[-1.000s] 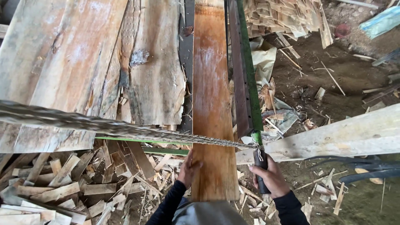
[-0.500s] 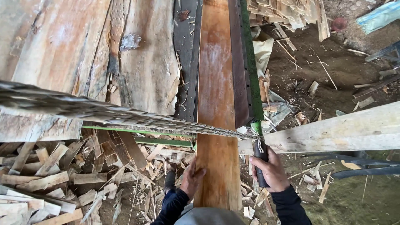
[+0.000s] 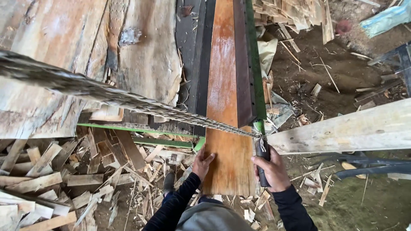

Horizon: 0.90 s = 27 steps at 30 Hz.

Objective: Cutting and organizing thin layers of wood using a manual guillotine machine in a woodworking shop.

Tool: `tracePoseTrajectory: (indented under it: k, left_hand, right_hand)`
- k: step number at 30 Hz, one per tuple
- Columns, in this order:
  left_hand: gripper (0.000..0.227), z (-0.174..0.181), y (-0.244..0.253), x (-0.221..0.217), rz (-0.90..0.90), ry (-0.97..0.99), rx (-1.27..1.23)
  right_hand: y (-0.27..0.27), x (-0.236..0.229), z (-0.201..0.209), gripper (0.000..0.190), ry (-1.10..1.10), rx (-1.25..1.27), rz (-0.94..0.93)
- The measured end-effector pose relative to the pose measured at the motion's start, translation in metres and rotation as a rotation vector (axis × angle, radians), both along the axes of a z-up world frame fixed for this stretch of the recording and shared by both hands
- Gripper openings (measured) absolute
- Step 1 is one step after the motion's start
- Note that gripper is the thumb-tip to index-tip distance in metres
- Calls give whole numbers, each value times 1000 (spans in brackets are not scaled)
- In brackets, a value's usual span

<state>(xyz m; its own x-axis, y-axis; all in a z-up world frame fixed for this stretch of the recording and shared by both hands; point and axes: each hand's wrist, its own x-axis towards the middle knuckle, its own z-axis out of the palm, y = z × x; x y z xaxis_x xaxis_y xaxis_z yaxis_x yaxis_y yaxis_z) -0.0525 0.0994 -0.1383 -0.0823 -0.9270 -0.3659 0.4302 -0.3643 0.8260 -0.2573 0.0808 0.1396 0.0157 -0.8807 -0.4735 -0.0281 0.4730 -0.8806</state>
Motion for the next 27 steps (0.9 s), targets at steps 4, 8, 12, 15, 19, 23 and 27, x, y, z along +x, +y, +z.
tracePoseTrajectory:
  k: [4,8,12,15,19,23,27]
  left_hand:
    - [90,-5,-33,-12,12,-50,7]
    - [87,14,-58,-16,33,41,28]
    - [84,-8,-75,-27,31,89,68]
    - [70,-19,-76,-36,61,115,38]
    - [52,-7,-77,-34,68,112,30]
    - [49,-22,-73,-35,112,118,-39]
    - [60,-60,-73,-41,131,87,-9]
  right_hand:
    - [-1,-7,-7,33,-22,-28,19]
    - [0,-4,-3,31,-16,-50,26]
    - [-3,-3,-5,32,-25,-41,-13]
    - [2,-5,-12,34,-7,26,11]
    - [2,-4,-22,34,-25,-63,28]
    - [3,-5,-24,35,-10,-56,34]
    - [7,0,-46,35,-54,-85,32]
